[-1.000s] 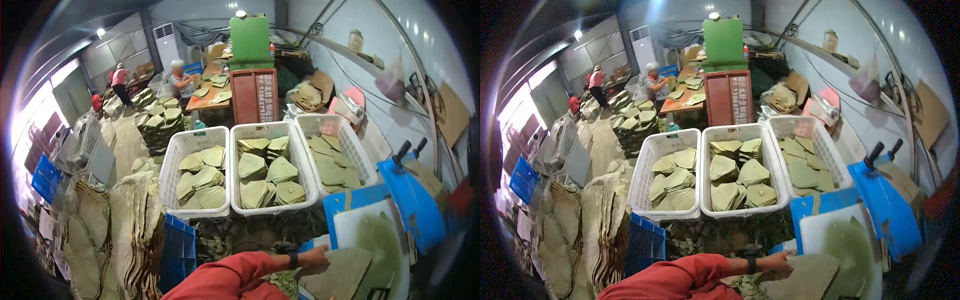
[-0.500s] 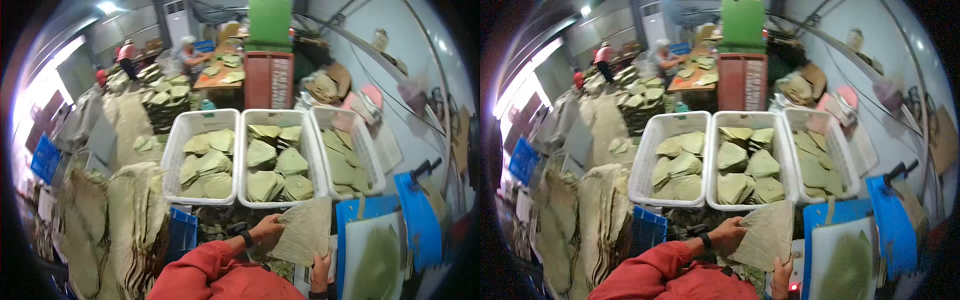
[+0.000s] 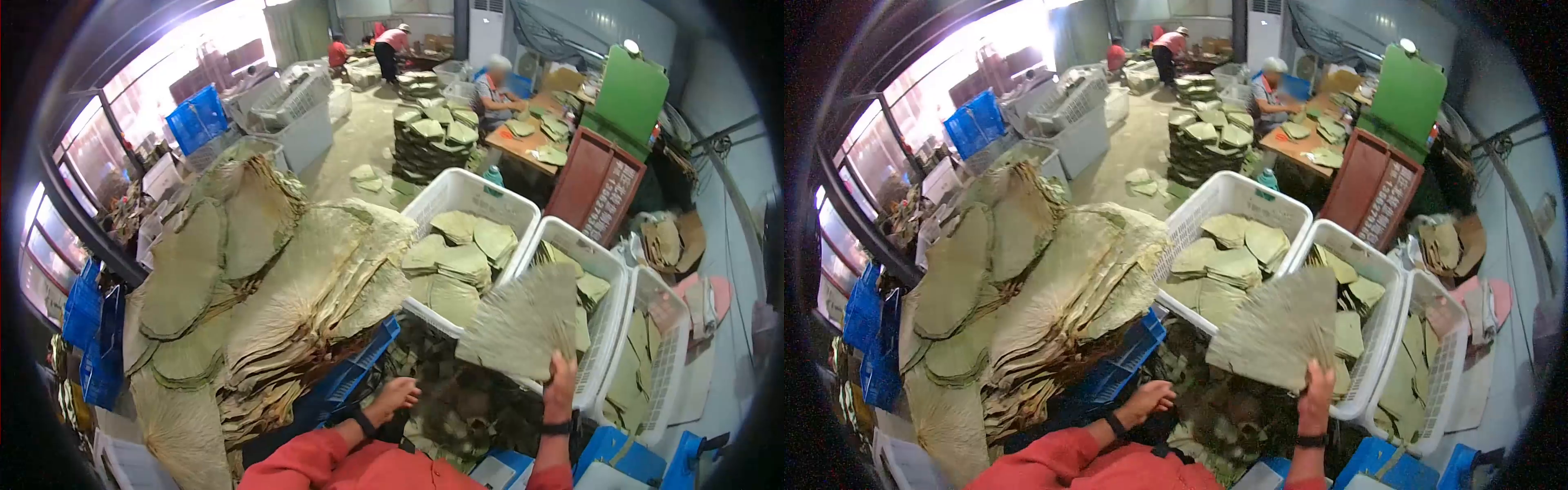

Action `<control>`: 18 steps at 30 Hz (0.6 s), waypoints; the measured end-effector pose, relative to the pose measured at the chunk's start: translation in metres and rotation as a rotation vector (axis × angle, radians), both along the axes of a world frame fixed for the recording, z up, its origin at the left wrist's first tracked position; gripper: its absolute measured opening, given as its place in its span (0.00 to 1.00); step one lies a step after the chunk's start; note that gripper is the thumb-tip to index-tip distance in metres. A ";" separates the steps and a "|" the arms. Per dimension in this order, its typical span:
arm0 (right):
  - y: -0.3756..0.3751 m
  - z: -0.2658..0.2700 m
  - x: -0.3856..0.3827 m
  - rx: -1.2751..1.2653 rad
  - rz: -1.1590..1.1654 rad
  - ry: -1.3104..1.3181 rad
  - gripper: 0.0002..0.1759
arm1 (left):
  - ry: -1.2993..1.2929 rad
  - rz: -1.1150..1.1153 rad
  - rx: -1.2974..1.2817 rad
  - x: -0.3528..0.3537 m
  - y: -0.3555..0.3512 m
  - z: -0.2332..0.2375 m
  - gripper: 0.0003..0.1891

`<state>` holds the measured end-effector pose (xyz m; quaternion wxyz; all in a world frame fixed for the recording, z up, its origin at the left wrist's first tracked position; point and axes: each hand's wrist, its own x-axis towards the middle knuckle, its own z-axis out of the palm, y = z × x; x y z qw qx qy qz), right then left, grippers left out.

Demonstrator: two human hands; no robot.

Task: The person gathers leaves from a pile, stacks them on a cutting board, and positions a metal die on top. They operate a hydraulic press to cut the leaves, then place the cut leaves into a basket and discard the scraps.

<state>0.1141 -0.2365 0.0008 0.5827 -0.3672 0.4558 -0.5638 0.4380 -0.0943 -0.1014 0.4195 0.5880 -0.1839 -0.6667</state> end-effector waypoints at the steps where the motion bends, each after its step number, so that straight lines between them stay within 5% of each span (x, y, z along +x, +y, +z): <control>1: -0.025 -0.013 0.005 0.035 -0.017 -0.003 0.23 | 0.037 0.054 0.005 0.010 0.007 -0.010 0.21; 10: -0.185 -0.192 0.047 0.319 0.038 0.019 0.19 | 0.148 0.258 0.271 0.058 0.002 -0.056 0.22; 12: -0.221 -0.158 0.087 0.334 0.157 0.010 0.22 | 0.355 0.479 0.218 0.068 0.033 -0.119 0.23; 18: -0.364 -0.181 0.174 0.321 0.539 0.058 0.22 | 0.153 0.414 0.462 0.089 0.037 -0.136 0.21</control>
